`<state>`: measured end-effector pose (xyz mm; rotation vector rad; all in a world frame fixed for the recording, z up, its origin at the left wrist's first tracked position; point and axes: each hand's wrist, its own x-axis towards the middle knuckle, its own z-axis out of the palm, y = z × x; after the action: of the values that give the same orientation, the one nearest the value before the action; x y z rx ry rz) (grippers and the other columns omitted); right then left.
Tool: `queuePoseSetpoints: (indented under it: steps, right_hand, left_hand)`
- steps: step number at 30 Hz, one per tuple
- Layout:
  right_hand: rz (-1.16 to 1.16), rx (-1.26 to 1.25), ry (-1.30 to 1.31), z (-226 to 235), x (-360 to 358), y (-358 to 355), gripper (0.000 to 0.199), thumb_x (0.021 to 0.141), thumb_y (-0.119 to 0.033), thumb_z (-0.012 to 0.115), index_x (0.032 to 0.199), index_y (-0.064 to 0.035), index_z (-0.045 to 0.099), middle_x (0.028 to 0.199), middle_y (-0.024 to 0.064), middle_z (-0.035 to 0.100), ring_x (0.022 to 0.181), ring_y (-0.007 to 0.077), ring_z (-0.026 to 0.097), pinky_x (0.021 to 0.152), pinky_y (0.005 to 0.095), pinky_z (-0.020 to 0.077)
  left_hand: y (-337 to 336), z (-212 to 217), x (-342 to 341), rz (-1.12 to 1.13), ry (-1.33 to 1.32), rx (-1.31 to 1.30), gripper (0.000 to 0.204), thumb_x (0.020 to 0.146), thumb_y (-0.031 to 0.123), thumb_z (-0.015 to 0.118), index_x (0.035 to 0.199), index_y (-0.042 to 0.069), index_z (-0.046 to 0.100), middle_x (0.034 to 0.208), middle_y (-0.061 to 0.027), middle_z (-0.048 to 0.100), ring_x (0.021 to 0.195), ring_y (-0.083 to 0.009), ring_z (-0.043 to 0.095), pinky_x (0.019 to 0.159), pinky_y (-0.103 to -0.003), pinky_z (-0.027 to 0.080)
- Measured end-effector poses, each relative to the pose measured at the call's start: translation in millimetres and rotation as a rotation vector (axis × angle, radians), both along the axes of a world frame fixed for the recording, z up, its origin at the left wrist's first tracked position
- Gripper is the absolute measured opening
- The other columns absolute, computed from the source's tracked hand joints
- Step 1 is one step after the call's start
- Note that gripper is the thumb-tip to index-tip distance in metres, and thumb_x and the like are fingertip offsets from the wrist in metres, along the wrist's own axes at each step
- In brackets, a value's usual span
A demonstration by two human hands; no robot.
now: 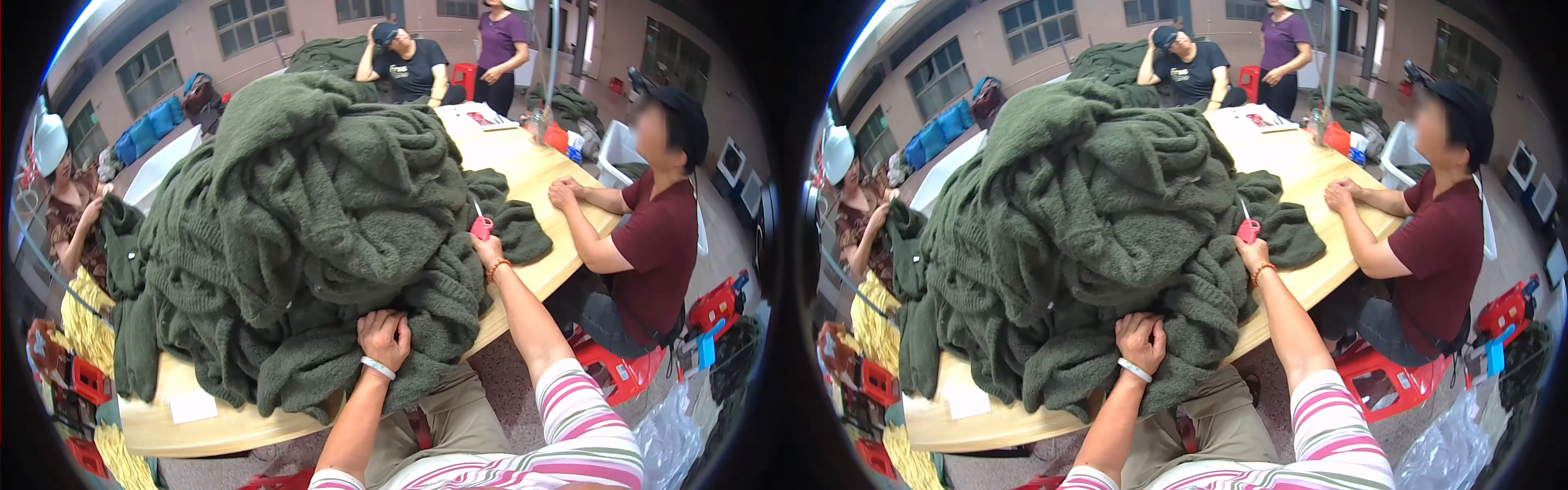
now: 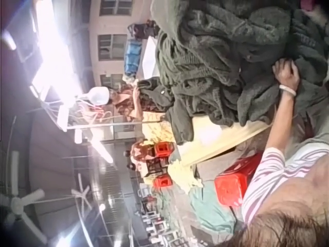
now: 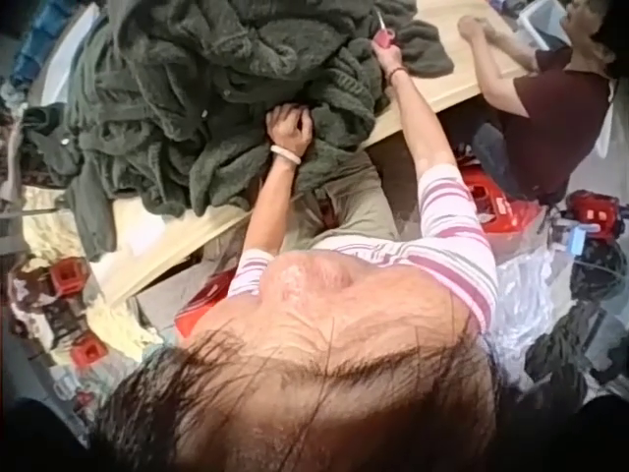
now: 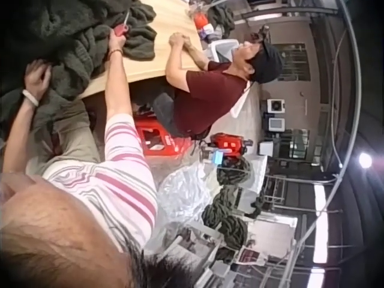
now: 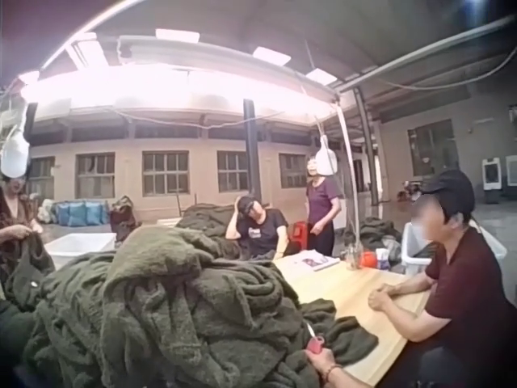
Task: Trimming loose threads from a large pile of green fabric using scissors.
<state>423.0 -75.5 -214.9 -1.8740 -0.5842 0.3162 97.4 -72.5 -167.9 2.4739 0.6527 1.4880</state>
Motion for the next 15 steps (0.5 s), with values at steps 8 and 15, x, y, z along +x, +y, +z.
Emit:
queuePoseSetpoints:
  steps: [8, 15]
  right_hand:
    - [0.009, 0.064, 0.033, 0.1, -6.3, 6.0, 0.037, 0.075, -0.037, 0.070, 0.079, -0.0011, 0.066, 0.072, 0.0079, 0.066, 0.065, 0.0135, 0.059, 0.064, 0.0333, 0.0466]
    - [0.016, 0.069, 0.060, 2.8, -8.4, 3.7, 0.036, 0.075, -0.035, 0.070, 0.082, 0.0002, 0.066, 0.074, 0.0093, 0.066, 0.069, 0.0146, 0.060, 0.066, 0.0327, 0.0474]
  left_hand:
    - [0.5, -4.0, -0.8, 0.045, 0.048, 0.012, 0.008, 0.074, 0.009, 0.060, 0.081, 0.009, 0.065, 0.081, -0.0044, 0.063, 0.075, -0.0242, 0.058, 0.069, -0.036, 0.041]
    - [0.4, -6.2, 0.3, 0.033, 0.051, 0.023, 0.008, 0.076, 0.009, 0.059, 0.081, 0.008, 0.065, 0.081, -0.0055, 0.063, 0.076, -0.0257, 0.057, 0.070, -0.038, 0.041]
